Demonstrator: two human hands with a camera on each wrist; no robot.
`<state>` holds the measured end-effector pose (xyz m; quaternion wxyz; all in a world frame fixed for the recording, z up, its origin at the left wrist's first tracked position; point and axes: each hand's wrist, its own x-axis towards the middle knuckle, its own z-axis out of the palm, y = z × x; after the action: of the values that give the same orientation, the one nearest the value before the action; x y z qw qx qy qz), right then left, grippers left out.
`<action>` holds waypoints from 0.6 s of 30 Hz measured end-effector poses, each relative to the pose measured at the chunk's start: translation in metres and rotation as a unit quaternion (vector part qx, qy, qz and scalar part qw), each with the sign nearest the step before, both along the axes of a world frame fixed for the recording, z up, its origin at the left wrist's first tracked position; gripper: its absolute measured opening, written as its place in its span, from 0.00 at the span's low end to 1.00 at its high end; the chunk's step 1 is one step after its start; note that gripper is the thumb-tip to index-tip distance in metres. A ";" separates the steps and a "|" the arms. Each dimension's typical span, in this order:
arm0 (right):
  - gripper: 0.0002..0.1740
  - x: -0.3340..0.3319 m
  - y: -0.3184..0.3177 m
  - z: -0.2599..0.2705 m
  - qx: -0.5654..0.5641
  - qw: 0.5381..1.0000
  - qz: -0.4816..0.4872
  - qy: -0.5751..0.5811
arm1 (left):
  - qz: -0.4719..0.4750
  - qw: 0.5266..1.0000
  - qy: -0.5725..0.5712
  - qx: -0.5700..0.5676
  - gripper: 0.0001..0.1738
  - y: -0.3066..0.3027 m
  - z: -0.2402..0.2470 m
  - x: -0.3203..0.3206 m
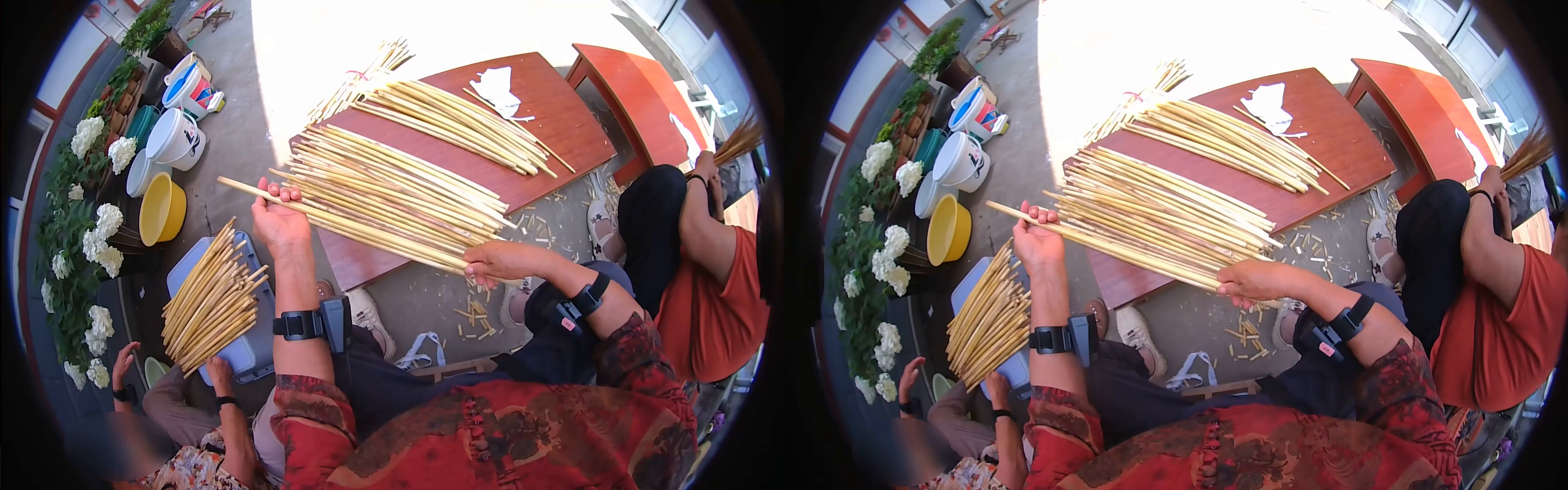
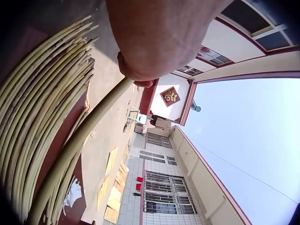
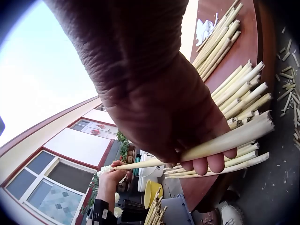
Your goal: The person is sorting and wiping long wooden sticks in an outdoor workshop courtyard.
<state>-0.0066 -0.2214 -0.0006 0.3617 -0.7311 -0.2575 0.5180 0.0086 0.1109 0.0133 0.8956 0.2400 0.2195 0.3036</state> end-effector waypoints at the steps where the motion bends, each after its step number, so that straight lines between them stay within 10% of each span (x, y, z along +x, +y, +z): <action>1: 0.14 0.001 -0.001 0.004 -0.005 0.999 0.022 -0.044 | -0.007 1.000 0.001 -0.003 0.12 -0.001 -0.001 -0.001; 6: 0.15 0.002 -0.001 0.008 0.015 0.987 0.029 -0.155 | 0.003 1.000 0.012 0.019 0.14 -0.018 -0.001 0.003; 14: 0.11 0.009 0.034 0.022 0.074 0.950 -0.198 -0.228 | -0.360 0.918 0.045 0.163 0.16 -0.142 -0.028 -0.020; 18: 0.09 0.013 0.038 0.015 0.095 0.947 -0.237 -0.197 | -0.387 0.910 0.039 0.146 0.15 -0.148 -0.031 -0.023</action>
<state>0.0066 -0.1835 0.0144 0.4837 -0.8208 -0.1908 0.2366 -0.0148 -0.0374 -0.0179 0.8886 0.4455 0.0978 -0.0479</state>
